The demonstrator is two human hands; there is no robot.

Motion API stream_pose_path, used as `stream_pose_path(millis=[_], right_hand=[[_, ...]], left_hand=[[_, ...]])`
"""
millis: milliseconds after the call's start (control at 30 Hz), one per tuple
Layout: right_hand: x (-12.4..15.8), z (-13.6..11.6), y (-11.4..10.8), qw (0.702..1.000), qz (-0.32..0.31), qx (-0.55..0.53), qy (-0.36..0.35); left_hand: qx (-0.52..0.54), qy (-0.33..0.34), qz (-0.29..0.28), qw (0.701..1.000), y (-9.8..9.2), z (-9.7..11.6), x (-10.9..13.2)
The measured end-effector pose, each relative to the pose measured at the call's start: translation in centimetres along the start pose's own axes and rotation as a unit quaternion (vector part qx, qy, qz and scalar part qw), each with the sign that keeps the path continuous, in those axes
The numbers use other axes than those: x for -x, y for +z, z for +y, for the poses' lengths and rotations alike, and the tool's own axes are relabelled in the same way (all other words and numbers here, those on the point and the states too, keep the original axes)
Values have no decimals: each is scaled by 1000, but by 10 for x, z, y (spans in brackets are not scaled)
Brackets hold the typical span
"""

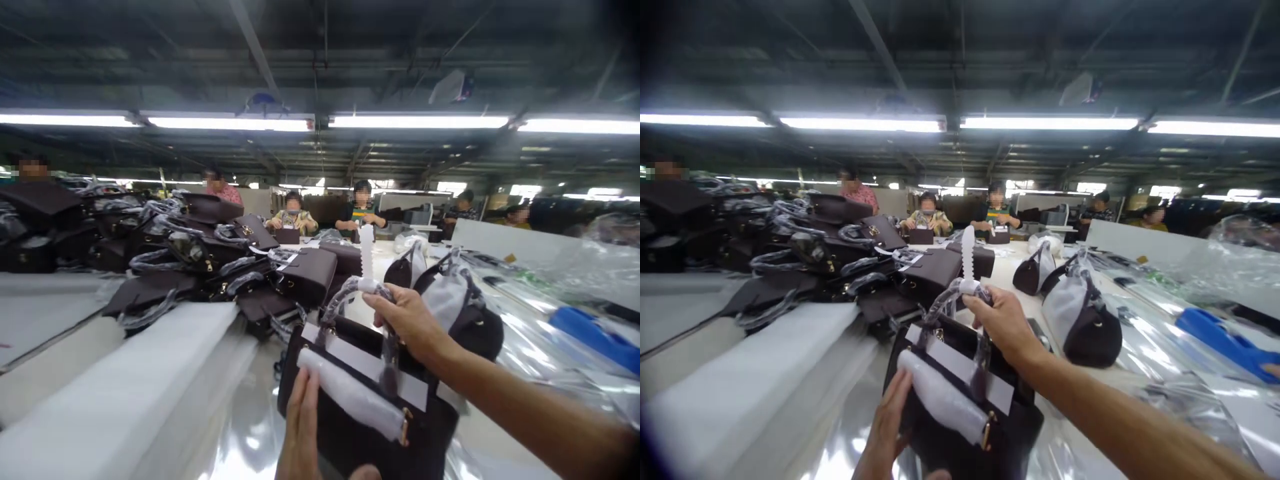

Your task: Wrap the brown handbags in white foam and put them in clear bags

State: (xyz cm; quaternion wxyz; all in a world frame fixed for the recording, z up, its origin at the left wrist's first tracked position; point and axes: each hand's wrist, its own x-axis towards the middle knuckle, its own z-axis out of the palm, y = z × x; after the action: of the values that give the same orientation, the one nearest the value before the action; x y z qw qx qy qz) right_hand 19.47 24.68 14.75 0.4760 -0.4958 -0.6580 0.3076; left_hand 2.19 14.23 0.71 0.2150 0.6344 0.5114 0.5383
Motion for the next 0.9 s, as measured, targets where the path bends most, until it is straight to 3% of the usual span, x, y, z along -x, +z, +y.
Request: stream_pose_path(millis=[133,233,400,500,667,733,800,900], right_hand=[[57,-12,19,953,-190,-163,173],[84,-18,25,936,-252,-180,166],[95,-21,27,941,-222,-181,183],[93,-20,28,936,-212,-200,197],[107,-31,37,895,-195,-318,246],[117,-40,35,889,-221,-336,217],[120,-43,27,925,-257,-257,110],[104,-21,10,980,-177,-77,-57]], left_hand=[[43,-57,-46,996,-22,-8,34],[68,-96,-67,991,-37,-9,40],[77,-134,-83,984,-47,-4,42],[39,-119,-75,989,-47,4,48],[-9,-58,-54,997,-48,47,42],[5,-83,-68,994,-51,69,31],[14,-134,-78,988,-55,83,18],[33,-193,-35,980,-66,85,9]])
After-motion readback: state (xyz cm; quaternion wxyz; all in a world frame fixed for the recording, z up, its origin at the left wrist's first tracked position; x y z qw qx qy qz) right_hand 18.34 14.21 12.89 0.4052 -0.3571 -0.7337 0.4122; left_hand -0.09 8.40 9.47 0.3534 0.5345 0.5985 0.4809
